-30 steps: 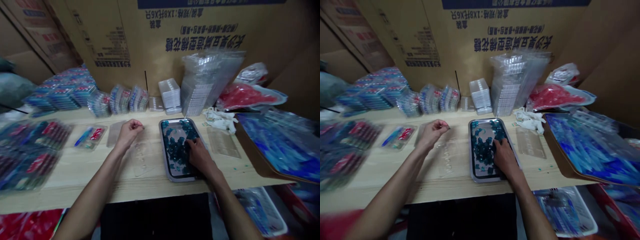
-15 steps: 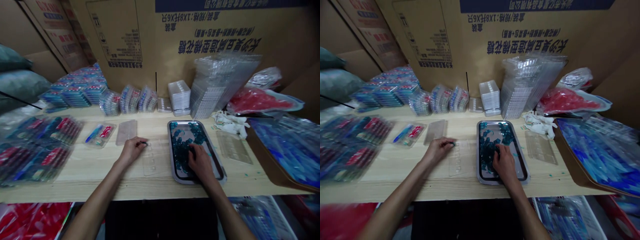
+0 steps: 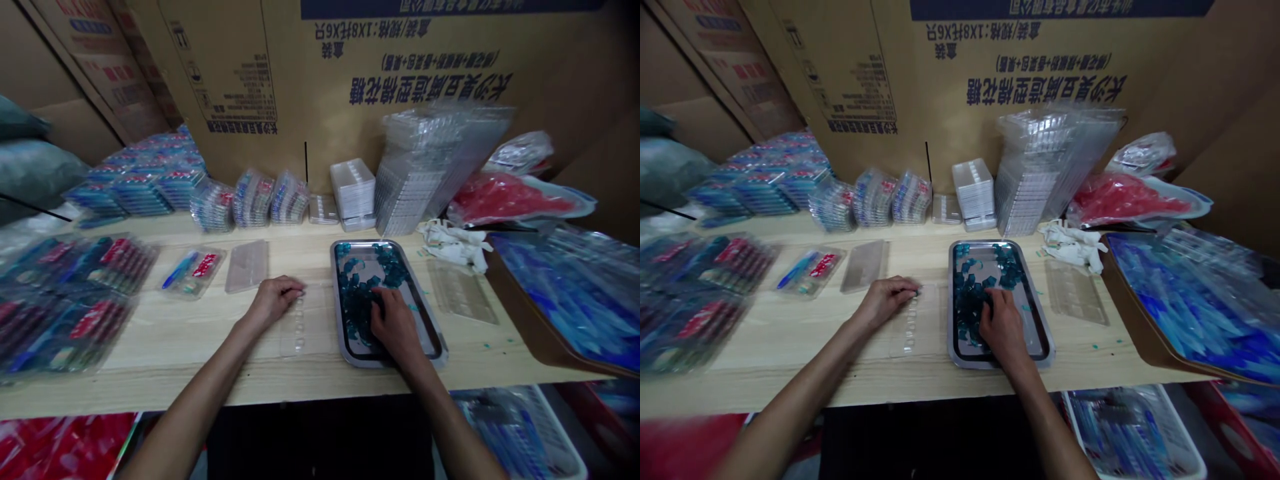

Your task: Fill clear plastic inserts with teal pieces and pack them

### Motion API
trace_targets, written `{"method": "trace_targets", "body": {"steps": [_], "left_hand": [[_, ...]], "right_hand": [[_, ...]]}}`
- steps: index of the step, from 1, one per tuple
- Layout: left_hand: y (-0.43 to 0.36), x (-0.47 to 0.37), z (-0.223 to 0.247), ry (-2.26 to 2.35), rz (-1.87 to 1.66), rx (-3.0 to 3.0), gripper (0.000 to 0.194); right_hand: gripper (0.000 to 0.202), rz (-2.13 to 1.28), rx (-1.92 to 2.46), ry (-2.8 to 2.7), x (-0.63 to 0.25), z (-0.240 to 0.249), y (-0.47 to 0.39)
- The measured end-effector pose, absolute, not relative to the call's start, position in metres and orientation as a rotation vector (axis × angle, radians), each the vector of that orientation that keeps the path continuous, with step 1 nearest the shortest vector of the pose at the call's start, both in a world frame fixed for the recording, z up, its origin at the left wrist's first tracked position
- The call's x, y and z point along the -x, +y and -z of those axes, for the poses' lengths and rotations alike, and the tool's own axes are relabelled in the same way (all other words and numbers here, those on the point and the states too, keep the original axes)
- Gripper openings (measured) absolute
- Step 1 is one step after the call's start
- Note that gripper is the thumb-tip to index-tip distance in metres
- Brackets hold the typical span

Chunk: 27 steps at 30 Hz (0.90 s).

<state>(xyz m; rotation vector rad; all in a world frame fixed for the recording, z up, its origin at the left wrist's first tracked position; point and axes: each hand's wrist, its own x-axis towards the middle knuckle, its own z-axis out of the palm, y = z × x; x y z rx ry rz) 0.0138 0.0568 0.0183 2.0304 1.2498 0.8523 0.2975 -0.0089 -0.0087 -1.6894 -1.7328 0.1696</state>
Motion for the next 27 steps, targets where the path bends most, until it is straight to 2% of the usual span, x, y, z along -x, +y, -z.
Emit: {"method": "trace_targets", "body": {"steps": [5, 9, 11, 14, 19, 22, 27], "left_hand": [[0.05, -0.009, -0.015, 1.375, -0.881, -2.192, 0.019], [0.039, -0.012, -0.025, 1.661, -0.772, -2.244, 0.028], [0.032, -0.027, -0.034, 1.751, -0.841, -2.209, 0.033], [0.024, -0.071, -0.048, 1.506, -1.016, -2.025, 0.031], [0.024, -0.143, -0.047, 1.146, -1.023, -1.432, 0.033], [0.027, -0.152, -0.039, 1.078, -1.086, -1.23, 0.034], [0.027, -0.137, -0.037, 1.027, -1.135, -0.821, 0.028]], "right_hand": [[0.029, -0.32, 1.636, -1.539, -0.305, 0.002, -0.005], [0.026, -0.736, 1.531, -1.214, -0.315, -0.008, 0.0], [0.026, -0.906, 1.407, -1.04, -0.315, -0.012, 0.002], [0.025, -1.008, 1.25, -0.982, -0.307, -0.018, 0.005], [0.035, -0.937, 1.107, -1.262, -0.283, -0.02, 0.004], [0.045, -0.909, 1.106, -1.344, -0.275, -0.016, 0.005], [0.041, -0.983, 1.044, -1.266, -0.268, -0.019, 0.005]]}}
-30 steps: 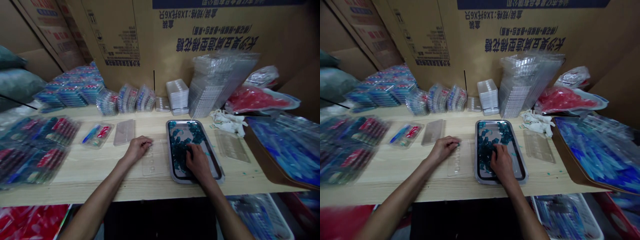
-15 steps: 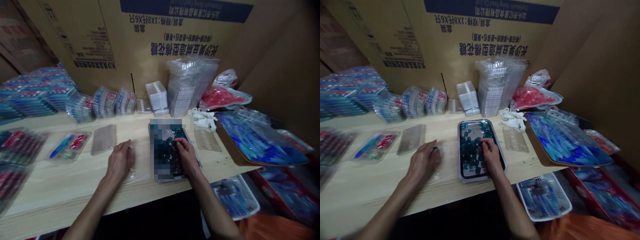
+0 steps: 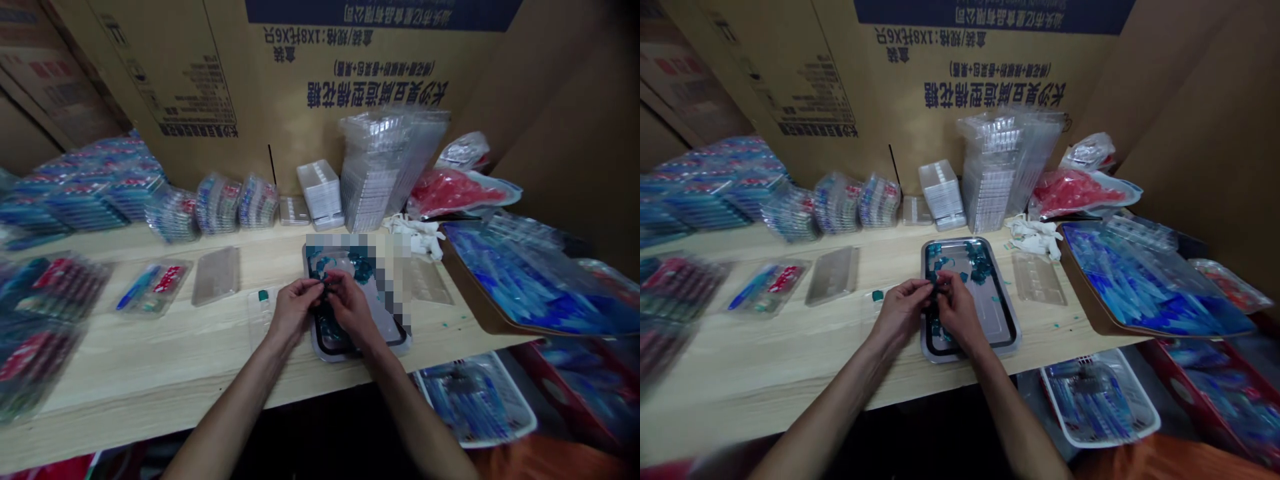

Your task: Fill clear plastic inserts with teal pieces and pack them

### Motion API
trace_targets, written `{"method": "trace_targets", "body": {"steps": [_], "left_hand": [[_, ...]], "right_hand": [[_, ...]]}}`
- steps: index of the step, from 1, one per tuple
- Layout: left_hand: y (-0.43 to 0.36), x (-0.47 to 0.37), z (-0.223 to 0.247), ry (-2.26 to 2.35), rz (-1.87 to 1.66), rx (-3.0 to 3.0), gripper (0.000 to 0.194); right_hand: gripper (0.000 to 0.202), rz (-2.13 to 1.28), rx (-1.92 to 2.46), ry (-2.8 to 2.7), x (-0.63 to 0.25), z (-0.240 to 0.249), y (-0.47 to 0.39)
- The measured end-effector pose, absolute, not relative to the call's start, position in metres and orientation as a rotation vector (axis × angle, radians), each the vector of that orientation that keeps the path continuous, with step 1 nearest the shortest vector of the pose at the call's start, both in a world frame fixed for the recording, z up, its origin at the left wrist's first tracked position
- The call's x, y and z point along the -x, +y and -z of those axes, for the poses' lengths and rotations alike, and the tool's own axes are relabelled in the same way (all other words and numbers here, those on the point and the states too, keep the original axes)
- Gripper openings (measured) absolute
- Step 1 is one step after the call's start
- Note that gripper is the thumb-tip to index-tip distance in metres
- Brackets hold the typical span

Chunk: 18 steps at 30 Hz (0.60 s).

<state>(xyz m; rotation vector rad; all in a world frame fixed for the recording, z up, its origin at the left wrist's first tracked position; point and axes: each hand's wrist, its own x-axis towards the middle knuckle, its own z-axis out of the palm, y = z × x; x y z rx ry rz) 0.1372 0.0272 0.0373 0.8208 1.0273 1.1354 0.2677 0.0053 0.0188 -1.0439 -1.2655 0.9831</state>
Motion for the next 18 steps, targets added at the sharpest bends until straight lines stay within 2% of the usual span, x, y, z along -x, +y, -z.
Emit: {"method": "trace_targets", "body": {"steps": [4, 8, 14, 18], "left_hand": [[0.026, -0.126, -0.049, 0.935, -1.077, -0.647, 0.035], [0.023, -0.119, -0.058, 0.943, -1.067, -0.583, 0.03], [0.008, -0.107, -0.055, 0.981, -1.1, -0.926, 0.034], [-0.008, -0.097, -0.06, 1.059, -1.043, -1.158, 0.031]], "right_hand": [[0.027, -1.121, 0.949, -1.238, -0.262, -0.031, 0.003], [0.021, -1.155, 1.006, -1.271, -0.261, -0.036, 0.0], [0.031, -0.84, 1.214, -1.577, -0.256, -0.042, -0.011], [0.021, -0.71, 1.253, -1.672, -0.25, -0.055, -0.017]]}}
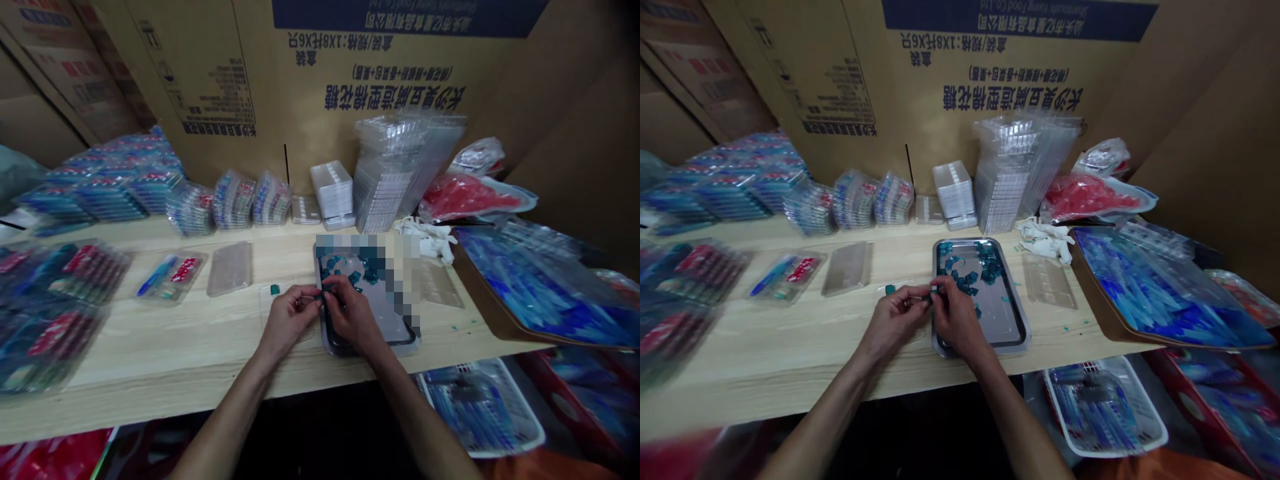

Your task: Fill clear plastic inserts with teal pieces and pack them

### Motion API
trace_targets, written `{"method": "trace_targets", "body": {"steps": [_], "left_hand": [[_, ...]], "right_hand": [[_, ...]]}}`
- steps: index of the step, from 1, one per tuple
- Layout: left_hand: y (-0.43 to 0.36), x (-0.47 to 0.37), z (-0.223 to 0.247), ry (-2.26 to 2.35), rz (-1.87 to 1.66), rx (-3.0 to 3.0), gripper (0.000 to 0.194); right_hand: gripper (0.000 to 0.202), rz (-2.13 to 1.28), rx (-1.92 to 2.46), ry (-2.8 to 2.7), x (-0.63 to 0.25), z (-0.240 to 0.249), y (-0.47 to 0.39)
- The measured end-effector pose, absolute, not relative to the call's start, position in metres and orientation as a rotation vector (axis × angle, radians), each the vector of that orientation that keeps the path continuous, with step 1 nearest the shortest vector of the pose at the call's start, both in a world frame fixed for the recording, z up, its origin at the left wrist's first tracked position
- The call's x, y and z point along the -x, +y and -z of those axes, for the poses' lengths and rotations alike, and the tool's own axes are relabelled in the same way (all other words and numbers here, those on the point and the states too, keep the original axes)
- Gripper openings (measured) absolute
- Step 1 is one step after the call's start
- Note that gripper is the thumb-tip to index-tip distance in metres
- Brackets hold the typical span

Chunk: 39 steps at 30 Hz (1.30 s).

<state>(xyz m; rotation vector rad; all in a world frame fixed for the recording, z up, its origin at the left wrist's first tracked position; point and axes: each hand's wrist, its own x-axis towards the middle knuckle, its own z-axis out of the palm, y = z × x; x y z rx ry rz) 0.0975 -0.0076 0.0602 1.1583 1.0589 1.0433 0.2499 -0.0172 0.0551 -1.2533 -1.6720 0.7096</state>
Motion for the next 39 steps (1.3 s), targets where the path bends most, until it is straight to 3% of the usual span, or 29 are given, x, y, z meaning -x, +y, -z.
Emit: {"method": "trace_targets", "body": {"steps": [10, 16, 21, 27, 32, 36, 39], "left_hand": [[-0.024, -0.075, -0.068, 1.127, -1.11, -1.229, 0.021], [-0.041, -0.042, -0.074, 1.016, -0.762, -1.128, 0.024], [-0.054, -0.033, -0.091, 1.028, -0.796, -0.984, 0.025], [-0.05, -0.034, -0.106, 0.965, -0.864, -0.878, 0.025], [-0.03, -0.001, -0.099, 1.096, -1.187, -0.679, 0.026], [-0.022, 0.01, -0.089, 1.029, -1.232, -0.624, 0.039], [-0.022, -0.001, -0.086, 0.994, -1.18, -0.598, 0.033]], "right_hand": [[0.008, -0.966, 1.242, -1.667, -0.24, -0.054, -0.028], [0.027, -1.829, 0.844, -1.519, -0.246, -0.068, -0.039], [0.031, -2.025, 0.781, -1.299, -0.246, -0.078, -0.043], [0.035, -1.946, 0.751, -1.195, -0.251, -0.091, -0.051], [0.039, -1.359, 0.984, -1.041, -0.311, -0.096, -0.049], [0.03, -1.194, 1.239, -1.182, -0.342, -0.073, -0.036], [0.033, -1.088, 1.361, -1.344, -0.333, -0.046, -0.03]]}}
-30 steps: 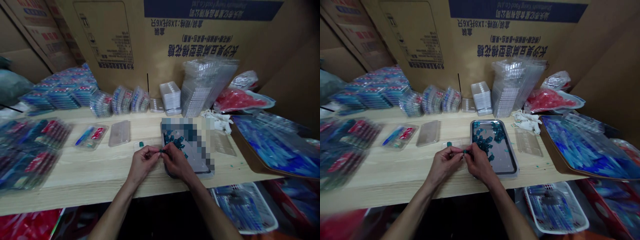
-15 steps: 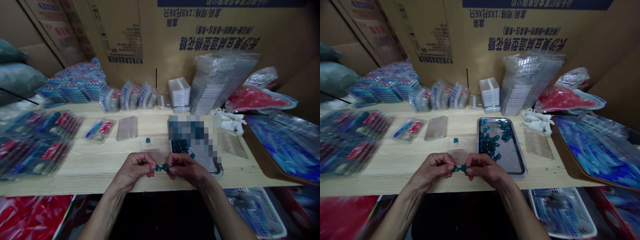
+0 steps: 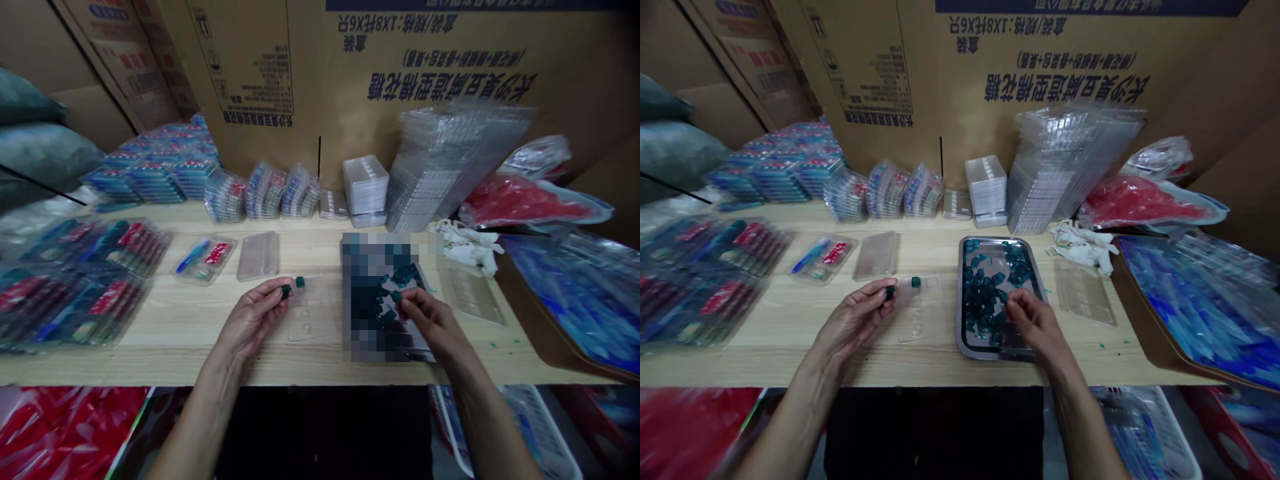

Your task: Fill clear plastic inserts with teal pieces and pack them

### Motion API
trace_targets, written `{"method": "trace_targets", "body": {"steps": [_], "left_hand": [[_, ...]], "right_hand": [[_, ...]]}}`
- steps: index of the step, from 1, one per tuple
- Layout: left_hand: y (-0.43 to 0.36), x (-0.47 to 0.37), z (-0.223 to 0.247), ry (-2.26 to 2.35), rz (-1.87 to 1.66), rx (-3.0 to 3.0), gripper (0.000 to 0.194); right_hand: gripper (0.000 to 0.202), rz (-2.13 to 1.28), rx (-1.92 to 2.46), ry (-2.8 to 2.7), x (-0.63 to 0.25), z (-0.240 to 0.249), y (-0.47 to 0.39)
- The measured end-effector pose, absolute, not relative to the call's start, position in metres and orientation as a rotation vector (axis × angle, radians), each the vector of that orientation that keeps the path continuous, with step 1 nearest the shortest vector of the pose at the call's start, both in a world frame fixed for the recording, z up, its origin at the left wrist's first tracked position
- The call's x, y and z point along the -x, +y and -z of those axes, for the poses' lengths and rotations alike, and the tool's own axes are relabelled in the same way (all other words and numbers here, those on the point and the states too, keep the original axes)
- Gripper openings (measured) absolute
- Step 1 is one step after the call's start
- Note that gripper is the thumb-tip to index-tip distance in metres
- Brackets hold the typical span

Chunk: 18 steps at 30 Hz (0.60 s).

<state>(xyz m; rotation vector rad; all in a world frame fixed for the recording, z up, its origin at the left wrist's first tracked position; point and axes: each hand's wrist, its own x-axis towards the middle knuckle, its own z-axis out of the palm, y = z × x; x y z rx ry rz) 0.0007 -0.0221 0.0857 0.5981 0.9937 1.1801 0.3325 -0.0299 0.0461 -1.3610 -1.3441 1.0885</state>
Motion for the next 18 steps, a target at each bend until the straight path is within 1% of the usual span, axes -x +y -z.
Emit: {"method": "trace_targets", "body": {"steps": [3, 7, 11, 18], "left_hand": [[-0.022, -0.012, -0.084, 0.989, -1.17, -0.601, 0.031], [-0.021, -0.017, -0.077, 1.069, -1.195, -0.622, 0.032], [-0.021, -0.018, -0.072, 1.158, -1.203, -0.653, 0.031], [-0.021, -0.016, -0.068, 1.288, -1.197, -0.821, 0.019]], "right_hand": [[0.028, -0.895, 1.452, -1.486, -0.315, -0.029, -0.029], [0.022, -0.707, 1.494, -1.549, -0.302, -0.027, -0.033], [0.021, -0.658, 1.508, -1.542, -0.299, -0.03, -0.035], [0.022, -0.664, 1.515, -1.484, -0.298, -0.024, -0.037]]}}
